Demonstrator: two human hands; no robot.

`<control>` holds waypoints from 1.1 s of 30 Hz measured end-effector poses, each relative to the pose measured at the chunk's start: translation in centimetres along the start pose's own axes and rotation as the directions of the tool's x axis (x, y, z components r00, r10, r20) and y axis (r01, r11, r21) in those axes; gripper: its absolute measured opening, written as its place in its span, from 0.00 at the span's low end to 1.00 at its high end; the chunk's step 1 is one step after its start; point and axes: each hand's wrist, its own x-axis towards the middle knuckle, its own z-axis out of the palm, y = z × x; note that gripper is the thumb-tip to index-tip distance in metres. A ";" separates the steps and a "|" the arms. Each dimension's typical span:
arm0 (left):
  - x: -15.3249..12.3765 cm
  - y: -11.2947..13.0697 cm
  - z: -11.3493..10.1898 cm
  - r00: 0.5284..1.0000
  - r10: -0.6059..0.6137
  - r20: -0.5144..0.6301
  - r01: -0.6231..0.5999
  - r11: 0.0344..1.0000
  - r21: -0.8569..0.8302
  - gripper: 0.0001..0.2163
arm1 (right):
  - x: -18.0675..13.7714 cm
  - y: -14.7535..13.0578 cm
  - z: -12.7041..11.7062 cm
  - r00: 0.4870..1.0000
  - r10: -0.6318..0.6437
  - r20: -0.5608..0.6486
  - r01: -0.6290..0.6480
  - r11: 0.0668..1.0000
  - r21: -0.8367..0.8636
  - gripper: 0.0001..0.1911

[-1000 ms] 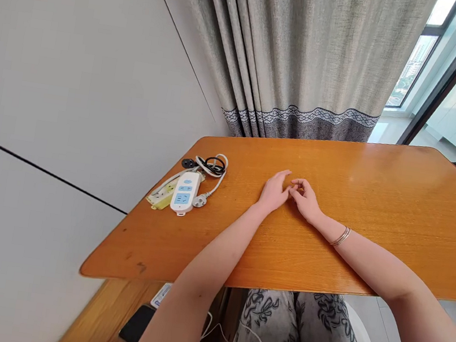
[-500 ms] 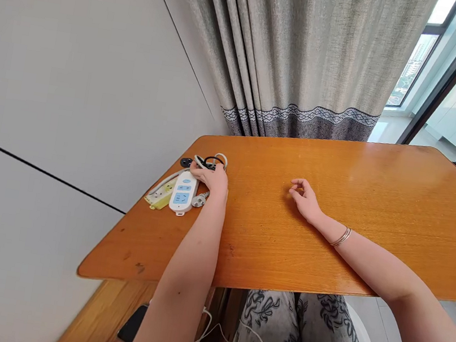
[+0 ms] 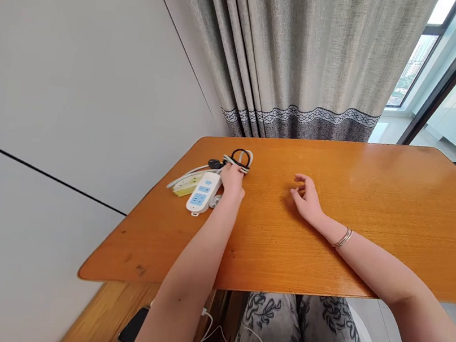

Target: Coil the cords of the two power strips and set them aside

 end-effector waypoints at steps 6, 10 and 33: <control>-7.8 -0.1 3.7 0.896 -0.183 0.404 0.180 0.983 0.045 0.10 | 0.5 -0.2 -1.3 0.960 -0.271 0.069 0.278 0.896 -0.346 0.37; -12.0 -0.1 4.3 0.724 -0.171 0.668 0.057 0.980 0.188 0.17 | 0.6 0.5 -1.5 0.939 -0.335 0.078 0.326 0.792 -0.517 0.45; -10.5 -3.0 3.2 0.643 -0.061 0.763 -0.343 0.868 0.359 0.31 | 3.8 1.2 -5.9 0.951 -0.284 0.124 0.289 0.674 -0.679 0.33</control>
